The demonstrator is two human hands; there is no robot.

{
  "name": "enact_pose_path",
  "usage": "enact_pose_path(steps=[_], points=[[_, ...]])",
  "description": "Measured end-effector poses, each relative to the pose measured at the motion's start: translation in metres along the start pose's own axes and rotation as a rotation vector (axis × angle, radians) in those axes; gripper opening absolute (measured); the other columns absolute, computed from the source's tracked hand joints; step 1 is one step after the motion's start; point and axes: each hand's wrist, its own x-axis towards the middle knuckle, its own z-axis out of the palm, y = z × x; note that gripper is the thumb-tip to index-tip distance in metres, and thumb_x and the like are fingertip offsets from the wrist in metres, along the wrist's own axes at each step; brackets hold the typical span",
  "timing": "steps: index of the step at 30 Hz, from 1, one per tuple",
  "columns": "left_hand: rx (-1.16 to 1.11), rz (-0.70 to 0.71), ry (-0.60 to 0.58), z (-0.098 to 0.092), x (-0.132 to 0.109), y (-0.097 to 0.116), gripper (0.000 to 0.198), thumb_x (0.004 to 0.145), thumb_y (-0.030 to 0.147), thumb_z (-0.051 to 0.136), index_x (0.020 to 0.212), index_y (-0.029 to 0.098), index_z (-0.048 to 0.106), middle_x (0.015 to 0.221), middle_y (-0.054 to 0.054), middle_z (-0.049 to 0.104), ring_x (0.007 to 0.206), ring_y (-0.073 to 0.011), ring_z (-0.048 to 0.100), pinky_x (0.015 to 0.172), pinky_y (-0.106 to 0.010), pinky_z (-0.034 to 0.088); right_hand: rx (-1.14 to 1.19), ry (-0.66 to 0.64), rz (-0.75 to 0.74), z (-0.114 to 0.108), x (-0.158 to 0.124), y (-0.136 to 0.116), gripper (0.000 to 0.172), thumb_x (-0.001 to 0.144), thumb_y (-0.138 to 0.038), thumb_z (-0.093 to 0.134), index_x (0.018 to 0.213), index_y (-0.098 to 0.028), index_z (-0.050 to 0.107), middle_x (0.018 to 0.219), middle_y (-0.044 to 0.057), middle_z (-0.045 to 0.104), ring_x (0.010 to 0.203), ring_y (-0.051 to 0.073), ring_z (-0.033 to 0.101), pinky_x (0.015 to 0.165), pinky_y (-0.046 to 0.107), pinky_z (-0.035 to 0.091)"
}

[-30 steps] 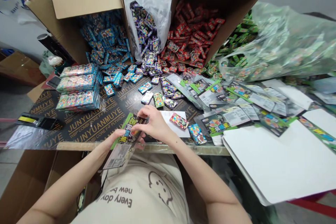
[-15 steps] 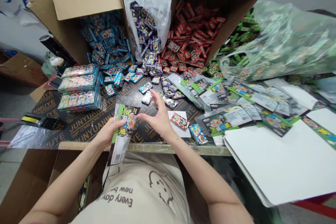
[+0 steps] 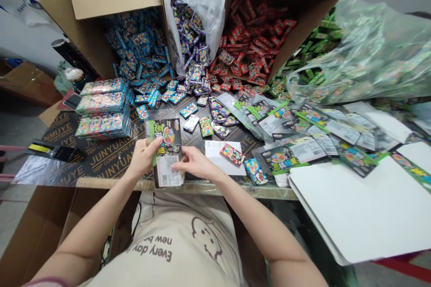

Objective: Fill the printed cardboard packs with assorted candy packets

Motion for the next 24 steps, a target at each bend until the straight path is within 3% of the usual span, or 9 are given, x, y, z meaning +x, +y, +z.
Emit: enact_pose_path(steps=[3,6,9,13,17,20,22,24], points=[[-0.09,-0.064,-0.11,0.001,0.002,-0.008,0.034,0.068,0.042,0.077,0.085,0.014,0.07,0.079,-0.006,0.069,0.071,-0.0191,0.062,0.063,-0.027,0.05,-0.052,0.179,-0.005,-0.013,-0.004,0.008,0.027,0.064,-0.034,0.078,0.082,-0.017,0.068,0.071,0.001,0.071,0.057,0.015,0.062,0.054,0.026,0.052],[-0.193,-0.176,-0.246,0.003,0.0,-0.021,0.043,0.06,0.037,0.083,0.093,0.014,0.069,0.079,-0.006,0.07,0.069,-0.02,0.065,0.059,-0.027,0.052,-0.066,0.225,-0.002,-0.027,-0.006,0.014,0.037,0.064,-0.032,0.077,0.096,-0.018,0.066,0.079,0.001,0.072,0.061,0.016,0.064,0.057,0.027,0.054],[-0.217,-0.168,-0.254,0.006,-0.001,-0.032,0.04,0.064,0.038,0.081,0.094,0.014,0.068,0.082,-0.007,0.071,0.07,-0.0206,0.066,0.06,-0.028,0.054,-0.152,0.26,-0.028,-0.033,-0.009,0.021,0.049,0.063,-0.026,0.077,0.11,-0.021,0.061,0.09,0.001,0.072,0.07,0.018,0.066,0.063,0.03,0.055],[-0.214,-0.077,-0.243,0.012,0.0,-0.043,0.042,0.067,0.034,0.08,0.102,0.016,0.067,0.102,-0.01,0.071,0.092,-0.0251,0.067,0.082,-0.035,0.053,-0.303,0.376,-0.086,-0.029,-0.011,0.028,0.037,0.064,-0.022,0.075,0.1,-0.022,0.064,0.086,0.001,0.071,0.078,0.021,0.066,0.073,0.035,0.054],[-0.201,-0.07,-0.281,0.016,-0.007,-0.053,0.04,0.069,0.034,0.078,0.102,0.014,0.068,0.104,-0.011,0.07,0.096,-0.027,0.066,0.089,-0.038,0.05,-0.064,0.354,-0.148,-0.028,-0.005,0.016,0.053,0.062,-0.027,0.08,0.11,-0.026,0.058,0.097,0.001,0.07,0.092,0.021,0.067,0.082,0.035,0.053],[-0.224,-0.09,-0.372,0.022,-0.013,-0.052,0.042,0.069,0.034,0.079,0.105,0.015,0.068,0.108,-0.011,0.069,0.1,-0.0265,0.065,0.092,-0.037,0.049,-0.017,0.503,-0.24,-0.024,0.002,0.004,0.034,0.067,-0.033,0.076,0.097,-0.025,0.061,0.088,0.001,0.069,0.08,0.018,0.066,0.074,0.03,0.052],[-0.318,-0.08,-0.276,0.029,-0.014,-0.044,0.045,0.069,0.036,0.08,0.108,0.017,0.067,0.113,-0.009,0.068,0.105,-0.0248,0.063,0.095,-0.035,0.046,-0.073,0.592,-0.29,-0.016,0.005,0.001,0.021,0.07,-0.035,0.074,0.081,-0.023,0.061,0.079,0.0,0.065,0.069,0.015,0.062,0.067,0.028,0.05],[-0.484,-0.117,-0.105,0.038,-0.011,-0.032,0.045,0.072,0.046,0.075,0.105,0.018,0.069,0.112,-0.009,0.069,0.104,-0.0242,0.063,0.094,-0.035,0.047,-0.095,0.626,-0.324,-0.004,0.004,0.003,0.019,0.073,-0.036,0.072,0.078,-0.023,0.061,0.076,-0.001,0.064,0.066,0.015,0.06,0.065,0.028,0.05]])
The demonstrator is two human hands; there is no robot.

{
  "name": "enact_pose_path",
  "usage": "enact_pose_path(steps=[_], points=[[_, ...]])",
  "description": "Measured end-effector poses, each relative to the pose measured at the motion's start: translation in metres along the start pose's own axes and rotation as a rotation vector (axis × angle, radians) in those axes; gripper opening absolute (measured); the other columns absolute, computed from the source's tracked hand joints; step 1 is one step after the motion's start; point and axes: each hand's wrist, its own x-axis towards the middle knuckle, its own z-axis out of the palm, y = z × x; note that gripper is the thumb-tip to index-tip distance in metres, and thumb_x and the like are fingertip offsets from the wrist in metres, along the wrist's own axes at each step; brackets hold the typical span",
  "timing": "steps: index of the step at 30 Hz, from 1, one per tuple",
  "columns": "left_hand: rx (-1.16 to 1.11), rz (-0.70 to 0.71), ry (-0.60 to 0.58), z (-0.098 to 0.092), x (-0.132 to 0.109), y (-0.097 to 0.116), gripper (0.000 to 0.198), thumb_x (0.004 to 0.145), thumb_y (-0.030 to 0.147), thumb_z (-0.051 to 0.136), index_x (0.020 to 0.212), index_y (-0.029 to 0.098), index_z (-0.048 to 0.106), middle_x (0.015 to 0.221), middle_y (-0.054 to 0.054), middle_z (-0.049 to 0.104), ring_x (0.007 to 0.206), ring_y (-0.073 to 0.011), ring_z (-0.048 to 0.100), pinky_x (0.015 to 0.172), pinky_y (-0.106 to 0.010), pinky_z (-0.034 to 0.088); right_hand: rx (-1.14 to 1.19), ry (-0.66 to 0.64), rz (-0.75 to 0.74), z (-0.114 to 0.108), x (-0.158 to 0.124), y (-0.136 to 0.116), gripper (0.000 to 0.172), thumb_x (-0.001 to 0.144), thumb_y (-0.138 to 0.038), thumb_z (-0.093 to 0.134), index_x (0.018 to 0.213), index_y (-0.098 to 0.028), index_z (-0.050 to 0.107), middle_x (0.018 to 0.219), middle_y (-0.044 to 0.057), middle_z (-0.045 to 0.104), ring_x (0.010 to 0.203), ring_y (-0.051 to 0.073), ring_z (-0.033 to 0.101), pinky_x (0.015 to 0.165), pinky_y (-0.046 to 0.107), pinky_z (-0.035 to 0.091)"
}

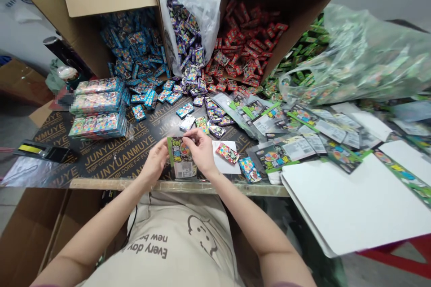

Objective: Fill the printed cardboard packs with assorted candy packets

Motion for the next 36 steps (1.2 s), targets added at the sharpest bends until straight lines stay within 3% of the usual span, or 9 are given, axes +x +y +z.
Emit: enact_pose_path(steps=[5,8,11,16,20,25,29,32,36], points=[[-0.253,-0.097,0.223,0.027,0.011,0.017,0.029,0.064,0.04,0.076,0.077,0.015,0.074,0.082,-0.006,0.073,0.088,-0.0231,0.067,0.087,-0.034,0.049,0.19,0.111,0.03,0.018,-0.017,0.0,0.03,0.089,-0.047,0.047,0.083,-0.023,0.065,0.076,0.002,0.069,0.078,0.02,0.067,0.077,0.035,0.053],[-0.165,-0.061,0.185,0.024,0.011,0.025,0.023,0.059,0.026,0.075,0.081,0.017,0.075,0.087,-0.005,0.074,0.088,-0.0209,0.067,0.086,-0.032,0.049,0.278,0.046,0.14,0.014,-0.014,-0.004,0.017,0.078,-0.037,0.062,0.075,-0.022,0.067,0.074,0.002,0.072,0.077,0.021,0.069,0.079,0.037,0.055],[0.151,0.136,0.067,0.012,0.002,0.037,0.019,0.066,0.023,0.075,0.085,0.021,0.076,0.089,-0.006,0.074,0.086,-0.0203,0.068,0.084,-0.033,0.051,0.304,-0.036,0.17,0.0,-0.009,-0.01,0.011,0.069,-0.028,0.072,0.078,-0.023,0.069,0.078,0.0,0.074,0.074,0.019,0.07,0.077,0.034,0.056],[0.734,0.643,-0.141,-0.002,-0.011,0.056,0.015,0.072,0.025,0.077,0.086,0.022,0.076,0.093,-0.008,0.074,0.086,-0.0221,0.07,0.081,-0.036,0.054,-0.008,-0.207,-0.132,-0.024,-0.012,-0.017,0.007,0.071,-0.023,0.076,0.078,-0.025,0.075,0.091,0.001,0.076,0.089,0.02,0.072,0.085,0.035,0.056],[0.798,0.618,-0.117,-0.003,-0.009,0.063,0.005,0.077,0.024,0.074,0.081,0.02,0.075,0.084,-0.006,0.074,0.076,-0.0186,0.07,0.071,-0.03,0.056,-0.218,-0.269,-0.303,-0.03,-0.018,-0.023,0.013,0.075,-0.022,0.073,0.087,-0.027,0.077,0.097,0.002,0.076,0.091,0.021,0.072,0.087,0.036,0.056],[0.745,0.442,-0.116,0.004,-0.008,0.071,0.007,0.074,0.022,0.076,0.075,0.016,0.073,0.069,-0.003,0.071,0.061,-0.0156,0.066,0.055,-0.023,0.052,-0.373,-0.259,-0.242,-0.028,-0.018,-0.036,0.011,0.081,-0.028,0.069,0.086,-0.022,0.077,0.078,0.002,0.076,0.063,0.016,0.069,0.06,0.027,0.056],[0.89,0.711,-0.194,0.006,-0.014,0.069,0.004,0.079,0.016,0.068,0.075,0.016,0.07,0.079,-0.006,0.072,0.071,-0.0161,0.067,0.066,-0.027,0.054,-0.395,-0.296,-0.314,-0.033,-0.017,-0.04,0.01,0.083,-0.025,0.066,0.084,-0.021,0.076,0.082,0.003,0.076,0.073,0.017,0.072,0.07,0.029,0.059],[1.058,0.958,-0.251,0.002,-0.018,0.061,0.007,0.084,0.013,0.061,0.085,0.016,0.067,0.089,-0.009,0.072,0.077,-0.0163,0.065,0.069,-0.03,0.054,-0.462,-0.334,-0.456,-0.043,-0.024,-0.028,0.014,0.085,-0.024,0.065,0.095,-0.022,0.075,0.104,0.007,0.074,0.095,0.021,0.071,0.088,0.034,0.057],[1.126,1.064,-0.296,-0.005,-0.018,0.052,0.013,0.088,0.009,0.054,0.094,0.016,0.063,0.096,-0.011,0.071,0.086,-0.0177,0.066,0.074,-0.032,0.056,-0.56,-0.255,-0.693,-0.047,-0.038,0.0,0.035,0.086,-0.018,0.063,0.12,-0.025,0.065,0.116,0.009,0.07,0.102,0.022,0.069,0.087,0.035,0.059]])
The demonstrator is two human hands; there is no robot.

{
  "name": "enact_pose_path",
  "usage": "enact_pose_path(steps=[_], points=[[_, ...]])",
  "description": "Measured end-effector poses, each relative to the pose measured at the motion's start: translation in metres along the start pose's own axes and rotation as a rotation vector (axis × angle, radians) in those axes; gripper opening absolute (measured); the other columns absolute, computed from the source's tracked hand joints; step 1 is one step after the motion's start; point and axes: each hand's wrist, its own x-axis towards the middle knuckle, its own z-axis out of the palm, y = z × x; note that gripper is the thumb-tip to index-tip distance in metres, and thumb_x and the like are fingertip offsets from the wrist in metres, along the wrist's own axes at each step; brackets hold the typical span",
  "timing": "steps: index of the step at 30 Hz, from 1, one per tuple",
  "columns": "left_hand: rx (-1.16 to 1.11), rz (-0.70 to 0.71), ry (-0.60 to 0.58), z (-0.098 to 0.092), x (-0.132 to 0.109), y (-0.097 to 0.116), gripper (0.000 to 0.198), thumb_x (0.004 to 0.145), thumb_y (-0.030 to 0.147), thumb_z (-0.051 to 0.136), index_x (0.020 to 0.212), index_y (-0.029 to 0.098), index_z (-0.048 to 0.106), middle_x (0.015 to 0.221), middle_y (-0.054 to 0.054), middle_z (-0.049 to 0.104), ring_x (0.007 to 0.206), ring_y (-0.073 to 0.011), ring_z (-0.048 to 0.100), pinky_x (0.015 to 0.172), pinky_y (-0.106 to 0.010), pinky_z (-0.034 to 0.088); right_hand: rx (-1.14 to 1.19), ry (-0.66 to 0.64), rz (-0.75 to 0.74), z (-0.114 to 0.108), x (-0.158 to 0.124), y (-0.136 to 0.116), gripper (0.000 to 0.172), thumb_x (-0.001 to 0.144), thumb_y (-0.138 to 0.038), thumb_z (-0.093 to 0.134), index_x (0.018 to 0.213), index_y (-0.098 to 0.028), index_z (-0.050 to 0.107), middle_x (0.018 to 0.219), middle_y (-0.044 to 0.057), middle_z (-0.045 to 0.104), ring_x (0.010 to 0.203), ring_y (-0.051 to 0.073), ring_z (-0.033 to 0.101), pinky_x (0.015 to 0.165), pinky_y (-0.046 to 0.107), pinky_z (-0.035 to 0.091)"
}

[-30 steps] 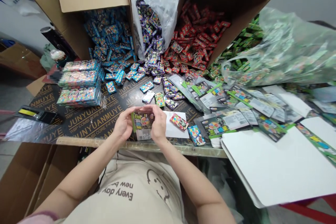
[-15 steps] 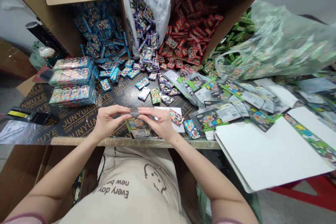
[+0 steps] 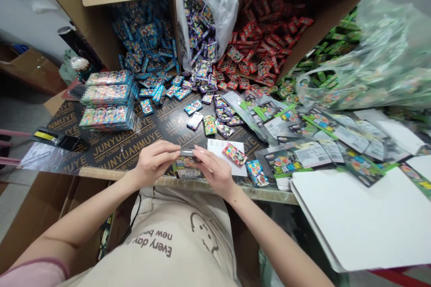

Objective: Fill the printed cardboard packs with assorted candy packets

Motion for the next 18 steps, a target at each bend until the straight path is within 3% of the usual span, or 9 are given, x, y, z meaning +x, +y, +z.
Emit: enact_pose_path(steps=[2,5,7,9,12,14,16,18], points=[[-0.004,0.018,-0.004,-0.002,0.002,-0.002,0.012,0.088,0.009,0.054,0.092,0.015,0.063,0.097,-0.012,0.071,0.087,-0.0177,0.067,0.073,-0.031,0.057,-0.023,0.072,-0.034,0.008,-0.002,0.0,0.04,0.087,-0.011,0.058,0.123,-0.027,0.062,0.104,0.006,0.073,0.092,0.02,0.071,0.08,0.032,0.06],[0.044,-0.007,0.046,-0.011,0.008,-0.004,0.012,0.088,0.01,0.054,0.094,0.016,0.063,0.097,-0.012,0.071,0.086,-0.0163,0.068,0.075,-0.028,0.057,0.038,0.109,-0.039,0.017,0.017,-0.006,0.041,0.086,-0.006,0.058,0.12,-0.028,0.064,0.099,0.004,0.074,0.088,0.018,0.071,0.079,0.03,0.059],[0.096,-0.065,0.095,-0.018,0.005,-0.01,0.018,0.089,0.012,0.056,0.105,0.016,0.064,0.101,-0.01,0.071,0.091,-0.0164,0.069,0.08,-0.028,0.057,0.099,0.034,-0.052,0.025,0.04,-0.008,0.04,0.087,-0.007,0.056,0.119,-0.028,0.064,0.103,0.003,0.073,0.092,0.017,0.069,0.082,0.03,0.057],[0.116,-0.174,0.128,-0.024,-0.01,-0.02,0.025,0.09,0.016,0.057,0.114,0.018,0.064,0.105,-0.009,0.072,0.094,-0.0172,0.069,0.084,-0.028,0.056,0.158,-0.15,-0.053,0.041,0.065,-0.001,0.038,0.09,-0.011,0.053,0.121,-0.028,0.062,0.108,0.003,0.071,0.096,0.016,0.068,0.085,0.031,0.056],[0.112,-0.529,0.24,-0.031,-0.054,-0.044,0.023,0.088,0.025,0.061,0.108,0.02,0.069,0.102,-0.007,0.073,0.09,-0.02,0.07,0.082,-0.03,0.057,0.226,-0.422,0.03,0.085,0.098,0.027,0.043,0.092,-0.022,0.053,0.135,-0.026,0.05,0.119,0.006,0.067,0.107,0.018,0.065,0.089,0.034,0.055],[0.181,-0.853,0.354,-0.038,-0.09,-0.059,0.022,0.085,0.029,0.063,0.101,0.019,0.072,0.098,-0.007,0.073,0.086,-0.0227,0.071,0.08,-0.034,0.057,0.153,-0.509,0.058,0.125,0.118,0.052,0.06,0.088,-0.031,0.061,0.143,-0.021,0.04,0.138,0.013,0.054,0.126,0.023,0.053,0.099,0.04,0.048],[0.291,-1.09,0.318,-0.047,-0.121,-0.07,0.024,0.083,0.031,0.063,0.099,0.017,0.073,0.09,-0.008,0.074,0.079,-0.0245,0.071,0.077,-0.036,0.057,-0.02,-0.57,0.094,0.167,0.137,0.075,0.072,0.081,-0.035,0.07,0.143,-0.015,0.04,0.146,0.02,0.042,0.137,0.031,0.038,0.109,0.048,0.036],[0.432,-1.182,0.181,-0.058,-0.143,-0.075,0.025,0.081,0.032,0.064,0.098,0.016,0.073,0.085,-0.01,0.074,0.076,-0.0268,0.07,0.076,-0.039,0.057,-0.16,-0.63,0.114,0.205,0.155,0.09,0.081,0.076,-0.038,0.074,0.144,-0.013,0.038,0.149,0.024,0.034,0.138,0.036,0.034,0.109,0.053,0.033]])
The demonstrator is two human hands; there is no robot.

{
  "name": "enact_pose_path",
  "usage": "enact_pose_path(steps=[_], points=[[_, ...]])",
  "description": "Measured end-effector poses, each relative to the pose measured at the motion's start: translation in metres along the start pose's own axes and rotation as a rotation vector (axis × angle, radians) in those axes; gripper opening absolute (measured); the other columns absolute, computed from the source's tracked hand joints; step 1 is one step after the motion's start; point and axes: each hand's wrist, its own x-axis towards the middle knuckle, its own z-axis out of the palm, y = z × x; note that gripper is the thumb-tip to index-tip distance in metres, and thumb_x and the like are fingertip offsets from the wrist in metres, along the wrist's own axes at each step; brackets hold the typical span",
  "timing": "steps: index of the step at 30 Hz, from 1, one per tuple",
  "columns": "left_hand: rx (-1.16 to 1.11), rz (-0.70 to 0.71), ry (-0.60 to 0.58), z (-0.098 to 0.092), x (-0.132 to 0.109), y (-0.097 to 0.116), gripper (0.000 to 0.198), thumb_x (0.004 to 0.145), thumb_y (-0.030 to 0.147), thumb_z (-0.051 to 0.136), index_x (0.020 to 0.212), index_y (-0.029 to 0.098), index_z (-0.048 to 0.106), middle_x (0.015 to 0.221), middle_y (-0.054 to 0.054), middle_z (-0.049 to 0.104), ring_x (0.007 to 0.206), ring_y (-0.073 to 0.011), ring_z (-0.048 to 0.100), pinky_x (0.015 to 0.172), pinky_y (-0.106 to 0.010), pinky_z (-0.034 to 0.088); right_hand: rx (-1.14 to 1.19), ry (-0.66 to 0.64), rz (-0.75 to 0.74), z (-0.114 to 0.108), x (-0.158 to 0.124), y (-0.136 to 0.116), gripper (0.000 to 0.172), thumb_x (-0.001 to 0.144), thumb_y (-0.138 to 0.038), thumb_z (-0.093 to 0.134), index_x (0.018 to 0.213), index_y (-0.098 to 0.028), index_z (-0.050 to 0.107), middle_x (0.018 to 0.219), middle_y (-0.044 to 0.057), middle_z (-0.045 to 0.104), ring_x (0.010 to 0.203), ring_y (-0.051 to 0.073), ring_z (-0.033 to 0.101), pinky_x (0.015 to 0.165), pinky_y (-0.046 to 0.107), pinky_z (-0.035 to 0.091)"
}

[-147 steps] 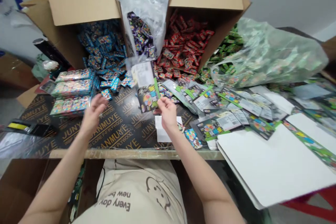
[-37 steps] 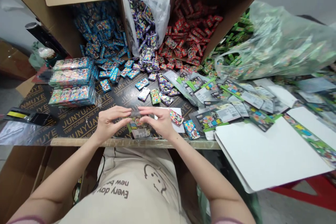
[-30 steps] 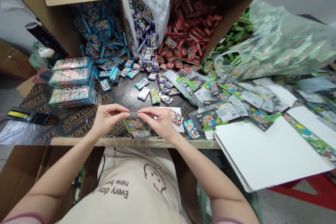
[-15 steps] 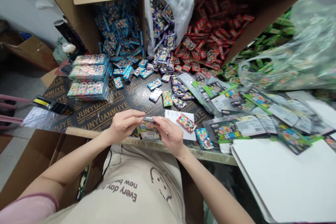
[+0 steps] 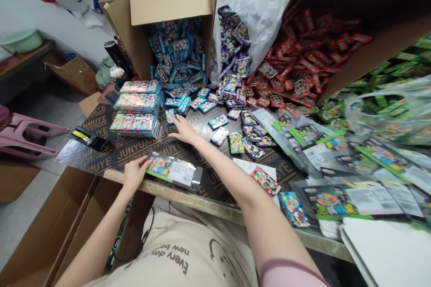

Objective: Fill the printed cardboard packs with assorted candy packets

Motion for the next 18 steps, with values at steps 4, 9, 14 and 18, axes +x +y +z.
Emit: enact_pose_path(steps=[4,9,14,18], points=[[0.087,0.111,0.047,-0.015,0.002,-0.013,0.026,0.084,0.035,0.061,0.102,0.018,0.071,0.1,-0.011,0.072,0.085,-0.0275,0.068,0.08,-0.041,0.055,-0.093,0.025,-0.018,0.022,0.043,-0.003,0.054,0.083,-0.024,0.066,0.133,-0.01,0.05,0.143,0.024,0.043,0.126,0.036,0.047,0.102,0.049,0.038],[-0.16,0.166,0.039,-0.013,0.02,0.008,0.034,0.082,0.04,0.064,0.108,0.019,0.068,0.112,-0.012,0.068,0.105,-0.0277,0.062,0.093,-0.046,0.05,0.045,0.128,0.012,0.005,0.022,-0.008,0.027,0.091,-0.018,0.047,0.112,-0.01,0.061,0.115,0.015,0.065,0.102,0.025,0.061,0.091,0.036,0.044],[-0.571,0.069,-0.263,0.013,0.023,0.058,0.056,0.068,0.045,0.075,0.114,0.016,0.065,0.112,-0.013,0.067,0.101,-0.0257,0.062,0.084,-0.039,0.051,0.453,-0.042,0.047,-0.035,-0.045,-0.015,0.04,0.094,-0.037,0.036,0.068,-0.017,0.059,0.064,0.0,0.059,0.062,0.014,0.055,0.06,0.025,0.043],[-0.873,-0.154,-0.671,0.032,0.003,0.098,0.035,0.062,0.045,0.077,0.07,0.013,0.068,0.062,-0.001,0.062,0.057,-0.0118,0.054,0.054,-0.022,0.043,0.531,-0.062,0.063,-0.059,-0.103,-0.022,0.04,0.093,-0.048,0.04,0.092,-0.017,0.066,0.081,0.002,0.064,0.07,0.014,0.057,0.064,0.027,0.046]])
